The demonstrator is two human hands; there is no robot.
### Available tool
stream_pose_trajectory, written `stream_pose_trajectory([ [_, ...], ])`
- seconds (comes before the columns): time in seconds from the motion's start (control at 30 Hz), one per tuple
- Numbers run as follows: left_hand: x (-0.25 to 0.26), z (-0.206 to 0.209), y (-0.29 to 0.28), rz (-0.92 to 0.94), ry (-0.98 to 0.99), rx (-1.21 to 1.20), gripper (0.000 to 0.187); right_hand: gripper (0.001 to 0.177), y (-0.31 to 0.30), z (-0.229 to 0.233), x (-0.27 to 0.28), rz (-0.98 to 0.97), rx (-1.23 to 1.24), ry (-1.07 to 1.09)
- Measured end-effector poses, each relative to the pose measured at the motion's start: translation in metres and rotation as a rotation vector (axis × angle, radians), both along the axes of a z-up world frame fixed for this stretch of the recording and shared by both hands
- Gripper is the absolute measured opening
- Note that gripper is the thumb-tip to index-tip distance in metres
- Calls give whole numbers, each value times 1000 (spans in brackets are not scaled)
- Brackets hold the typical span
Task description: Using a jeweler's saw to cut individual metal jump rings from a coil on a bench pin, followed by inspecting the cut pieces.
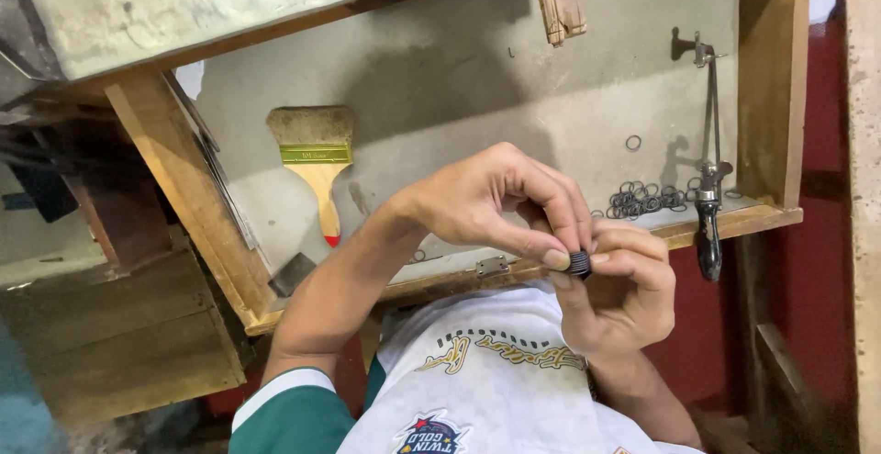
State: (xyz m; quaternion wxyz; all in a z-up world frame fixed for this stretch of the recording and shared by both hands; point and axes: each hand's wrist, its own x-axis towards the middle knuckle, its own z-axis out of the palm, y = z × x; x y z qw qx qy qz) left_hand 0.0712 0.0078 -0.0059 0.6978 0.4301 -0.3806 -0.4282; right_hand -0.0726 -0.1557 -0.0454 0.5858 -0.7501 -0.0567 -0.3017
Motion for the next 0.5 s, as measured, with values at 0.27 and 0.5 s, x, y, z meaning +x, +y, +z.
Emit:
stream_pose_trajectory([
  [0.27, 2, -6, -1, -1, 25, -8, 14, 30, 0, -6, 1, -9, 33, 1],
  [0.5, 1, -10, -3, 12, -6, -10, 13, 31, -3, -13, 5, -4, 50, -2],
])
